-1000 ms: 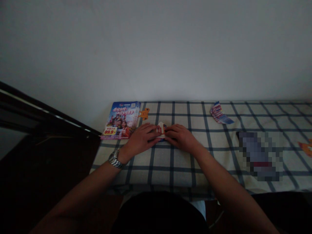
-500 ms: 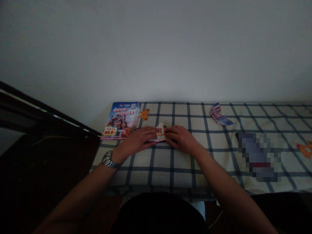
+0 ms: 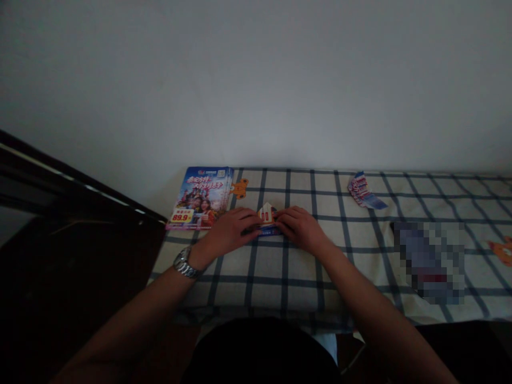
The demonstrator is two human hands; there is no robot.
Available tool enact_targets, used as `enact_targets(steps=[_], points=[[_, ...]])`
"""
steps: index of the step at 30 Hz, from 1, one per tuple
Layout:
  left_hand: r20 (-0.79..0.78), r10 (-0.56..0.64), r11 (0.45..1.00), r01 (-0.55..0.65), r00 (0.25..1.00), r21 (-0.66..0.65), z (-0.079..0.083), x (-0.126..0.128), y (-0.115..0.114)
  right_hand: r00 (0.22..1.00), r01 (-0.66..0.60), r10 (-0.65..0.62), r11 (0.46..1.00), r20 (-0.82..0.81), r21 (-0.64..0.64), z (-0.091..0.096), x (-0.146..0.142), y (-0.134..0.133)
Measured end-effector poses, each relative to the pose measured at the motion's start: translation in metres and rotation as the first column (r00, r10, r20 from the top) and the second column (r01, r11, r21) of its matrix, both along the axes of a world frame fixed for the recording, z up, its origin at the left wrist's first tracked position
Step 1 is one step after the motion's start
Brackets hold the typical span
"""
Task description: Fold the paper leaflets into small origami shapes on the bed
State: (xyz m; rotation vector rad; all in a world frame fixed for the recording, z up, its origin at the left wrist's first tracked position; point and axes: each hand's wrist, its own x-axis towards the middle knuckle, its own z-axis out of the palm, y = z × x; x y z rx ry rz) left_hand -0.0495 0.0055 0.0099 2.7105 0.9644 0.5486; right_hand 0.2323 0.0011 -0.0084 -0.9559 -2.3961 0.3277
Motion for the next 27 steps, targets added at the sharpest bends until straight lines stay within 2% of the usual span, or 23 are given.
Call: enact_targets(steps=[4,17,21,27], points=[[0.046,0.119,0.993,-0.119,0.992,-0.002,-0.005,0.012,0.002,0.997,0.069,-0.07,0.997,-0.035,-0.04,0.002,-0.008,0.002],[0.097,0.212,0.973,-0.201,0.972,-0.112,-0.006,0.019,0.007,0.982,0.17,-0.182,0.967,-0.046,-0.188,0.01,-0.017,0.011],[0.116,0.197,0.978,-0.186,0.974,-0.096,-0.005,0.021,0.007,0.978,0.189,-0.203,0.961,-0.048,-0.202,0.011,-0.021,0.015],[0.135,0.136,0.991,-0.137,0.981,0.001,-0.012,0.022,0.008,0.977,0.195,-0.208,0.965,-0.056,-0.176,0.006,-0.022,0.017]])
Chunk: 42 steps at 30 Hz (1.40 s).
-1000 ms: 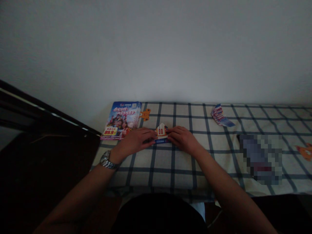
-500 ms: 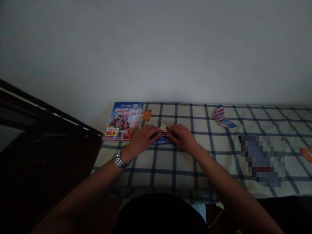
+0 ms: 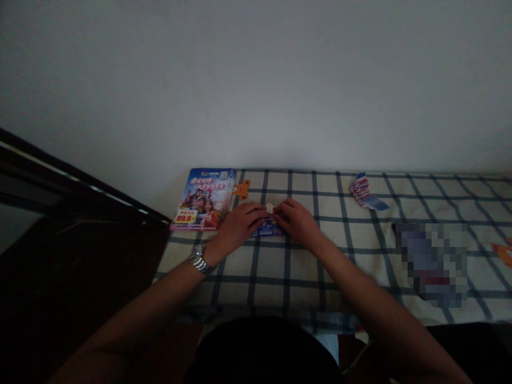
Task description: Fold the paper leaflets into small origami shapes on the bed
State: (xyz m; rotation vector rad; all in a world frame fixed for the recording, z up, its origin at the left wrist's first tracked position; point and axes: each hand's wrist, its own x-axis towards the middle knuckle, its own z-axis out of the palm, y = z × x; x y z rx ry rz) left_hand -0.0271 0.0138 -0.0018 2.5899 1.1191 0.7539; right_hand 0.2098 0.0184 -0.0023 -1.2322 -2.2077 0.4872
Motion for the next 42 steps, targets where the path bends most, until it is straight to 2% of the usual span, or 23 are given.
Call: enact_targets(steps=[4,10,15,23,27,36,42], points=[[-0.038,-0.036,0.999,0.037,0.999,0.027,-0.003,-0.001,0.001,1.0,0.003,-0.004,0.999,0.023,0.047,-0.003,0.0,0.0],[-0.078,-0.082,0.994,0.088,0.994,0.067,0.001,-0.004,0.0,0.994,0.013,-0.026,0.992,0.102,0.127,-0.008,0.0,-0.001],[-0.109,-0.103,0.993,0.108,0.989,0.044,0.004,-0.006,-0.004,0.99,0.019,-0.039,0.99,0.136,0.143,-0.007,0.0,-0.002],[-0.148,-0.049,0.997,0.056,0.988,0.045,0.011,0.001,-0.012,0.991,0.046,-0.075,0.972,0.115,0.23,0.003,0.007,-0.01],[-0.156,-0.022,0.998,0.032,0.987,0.058,0.013,0.009,-0.015,0.994,0.019,-0.042,0.976,0.098,0.219,0.006,0.015,-0.014],[-0.22,0.023,0.997,-0.007,0.975,0.071,0.014,0.029,-0.024,0.993,-0.056,0.035,0.98,0.11,0.19,-0.002,0.031,-0.017],[-0.197,0.007,0.999,0.001,0.98,0.044,0.01,0.028,-0.023,0.99,-0.088,0.062,0.973,0.129,0.211,-0.011,0.034,-0.014]])
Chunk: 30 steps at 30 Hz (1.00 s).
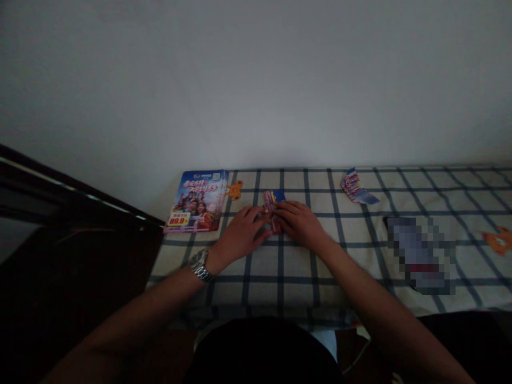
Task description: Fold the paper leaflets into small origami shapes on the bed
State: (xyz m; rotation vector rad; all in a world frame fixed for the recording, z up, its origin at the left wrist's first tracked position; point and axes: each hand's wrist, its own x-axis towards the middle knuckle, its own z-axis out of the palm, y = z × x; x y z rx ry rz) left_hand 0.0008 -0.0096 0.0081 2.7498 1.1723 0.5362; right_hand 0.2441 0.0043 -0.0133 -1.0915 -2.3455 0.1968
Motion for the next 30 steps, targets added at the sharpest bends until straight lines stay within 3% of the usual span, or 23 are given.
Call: enact_targets(steps=[10,30], points=[[0.098,-0.047,0.993,0.057,0.994,-0.104,-0.002,-0.019,0.004,0.999,-0.009,0.01,1.0,0.037,-0.021,0.002,0.0,-0.003],[0.136,-0.065,0.991,0.08,0.989,-0.104,-0.002,-0.02,0.006,0.997,-0.043,0.047,0.998,0.067,-0.049,-0.001,0.004,-0.002]])
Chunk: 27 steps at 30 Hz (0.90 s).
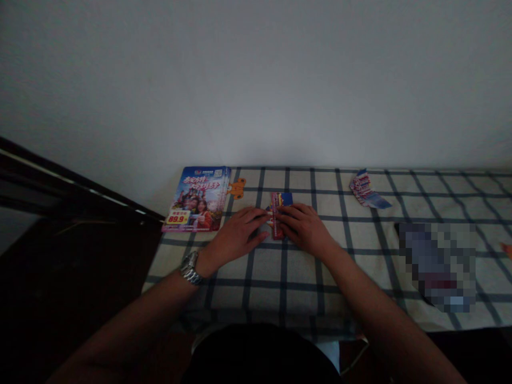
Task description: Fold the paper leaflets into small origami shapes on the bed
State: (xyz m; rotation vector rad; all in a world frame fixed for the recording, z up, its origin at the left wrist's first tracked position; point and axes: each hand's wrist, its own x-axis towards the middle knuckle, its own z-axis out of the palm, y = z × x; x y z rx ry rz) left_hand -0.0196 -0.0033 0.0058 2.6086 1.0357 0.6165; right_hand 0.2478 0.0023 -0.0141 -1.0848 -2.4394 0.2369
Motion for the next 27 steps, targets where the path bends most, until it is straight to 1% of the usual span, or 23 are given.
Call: enact_targets(steps=[6,11,17,22,27], points=[[-0.004,0.0,1.0,0.0,1.0,-0.006,0.0,0.001,0.0,1.0,0.007,-0.007,1.0,0.023,0.003,0.003,-0.001,-0.002],[-0.038,0.015,1.0,-0.014,0.999,0.028,0.0,0.003,-0.001,0.999,0.019,-0.019,1.0,0.04,0.006,0.001,0.0,-0.002],[-0.079,0.042,0.997,-0.037,0.996,0.068,0.001,0.008,-0.004,0.999,0.034,-0.034,0.999,0.017,0.002,0.002,-0.001,-0.002],[-0.099,0.056,0.994,-0.046,0.994,0.1,0.003,0.011,-0.004,0.999,0.024,-0.024,1.0,-0.035,0.002,0.001,0.002,-0.001],[-0.137,0.06,0.993,-0.044,0.989,0.113,0.003,0.014,-0.005,0.999,0.025,-0.024,0.999,-0.032,0.04,-0.001,0.004,0.0]])
